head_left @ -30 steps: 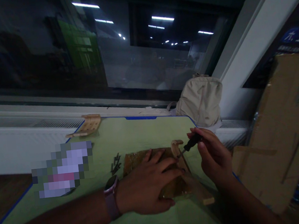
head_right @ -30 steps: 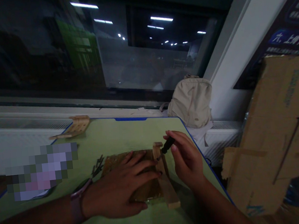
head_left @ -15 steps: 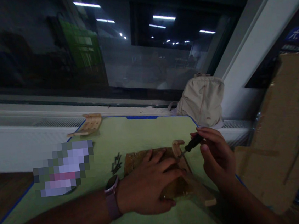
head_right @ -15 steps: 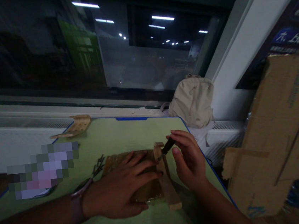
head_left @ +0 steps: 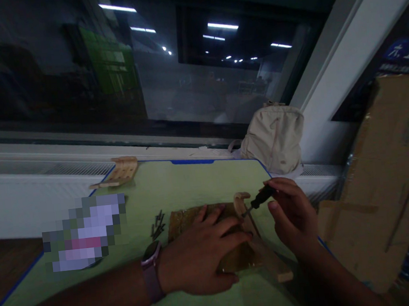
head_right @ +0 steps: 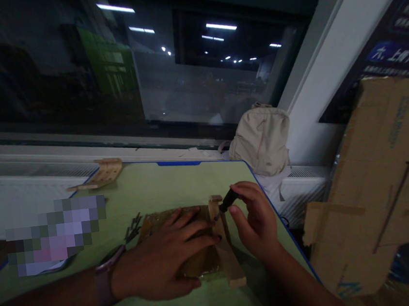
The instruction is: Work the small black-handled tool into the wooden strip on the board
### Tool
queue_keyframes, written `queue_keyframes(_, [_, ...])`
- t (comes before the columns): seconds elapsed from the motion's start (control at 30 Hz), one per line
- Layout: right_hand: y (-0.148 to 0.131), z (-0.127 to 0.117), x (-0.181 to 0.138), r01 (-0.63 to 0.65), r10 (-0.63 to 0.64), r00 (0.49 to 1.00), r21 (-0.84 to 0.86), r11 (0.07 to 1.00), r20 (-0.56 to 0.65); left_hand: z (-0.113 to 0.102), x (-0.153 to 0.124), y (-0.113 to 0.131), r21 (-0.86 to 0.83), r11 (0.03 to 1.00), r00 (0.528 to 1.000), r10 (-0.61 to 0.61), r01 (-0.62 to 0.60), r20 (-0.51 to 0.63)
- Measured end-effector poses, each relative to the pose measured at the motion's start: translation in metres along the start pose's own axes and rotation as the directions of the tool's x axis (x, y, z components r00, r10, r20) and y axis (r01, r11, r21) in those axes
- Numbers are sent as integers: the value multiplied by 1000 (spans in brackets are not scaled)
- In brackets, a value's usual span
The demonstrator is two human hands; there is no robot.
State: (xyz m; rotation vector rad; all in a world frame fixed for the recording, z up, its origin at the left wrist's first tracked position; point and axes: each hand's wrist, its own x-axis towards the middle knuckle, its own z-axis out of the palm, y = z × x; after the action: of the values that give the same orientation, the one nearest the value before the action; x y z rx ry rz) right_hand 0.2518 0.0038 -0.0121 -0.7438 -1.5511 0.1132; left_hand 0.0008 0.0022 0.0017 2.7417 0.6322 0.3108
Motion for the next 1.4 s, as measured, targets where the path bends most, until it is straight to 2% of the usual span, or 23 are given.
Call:
queue_keyframes(0.1, [-3,2,-2,-72,68,995,59,996,74,0,0,0,5,1000,1000,6,-6,-5])
queue_keyframes(0.17, [-3,3,-3,-99,93,993,97,990,71,1,1,-1,9,1000,1000,6,-6,-3])
queue_keyframes(0.4, [5,4,0,-7,11,998,69,998,-64,0,1,-1,-6,1000,1000,-3,3,17])
queue_keyframes(0.53, [3,4,0,39,-38,999,51,998,-21,-1,1,0,3,1000,1000,-10,10,25])
queue_keyframes(0.63, [-2,4,-1,16,-16,1000,19,1000,0,-1,0,1,-1,1000,1000,-1,1,15])
queue_keyframes(0.77, [-7,7,1,-16,17,1000,70,997,-5,0,-1,0,8,1000,1000,9,-9,-3])
queue_keyframes(0.9, [-3,9,2,-62,71,992,82,995,-104,1,0,0,1,1000,1000,0,0,-9])
queue_keyframes(1.0, [2,6,3,-37,40,979,19,999,-198,0,1,0,-5,1000,1000,-5,5,4])
queue_keyframes(1.07, [2,2,3,4,-8,985,-24,1000,-171,-1,1,0,-5,1000,1000,-7,7,11])
queue_keyframes(1.13, [1,-2,4,46,-53,994,-76,996,-93,-2,1,1,-5,1000,1000,-7,7,15])
queue_keyframes(1.27, [-3,-6,3,65,-56,997,-184,981,52,-2,0,1,2,1000,1000,-3,3,14])
queue_keyframes(1.4, [-5,-3,2,35,-25,996,-124,992,84,0,0,1,13,1000,1000,0,0,-2])
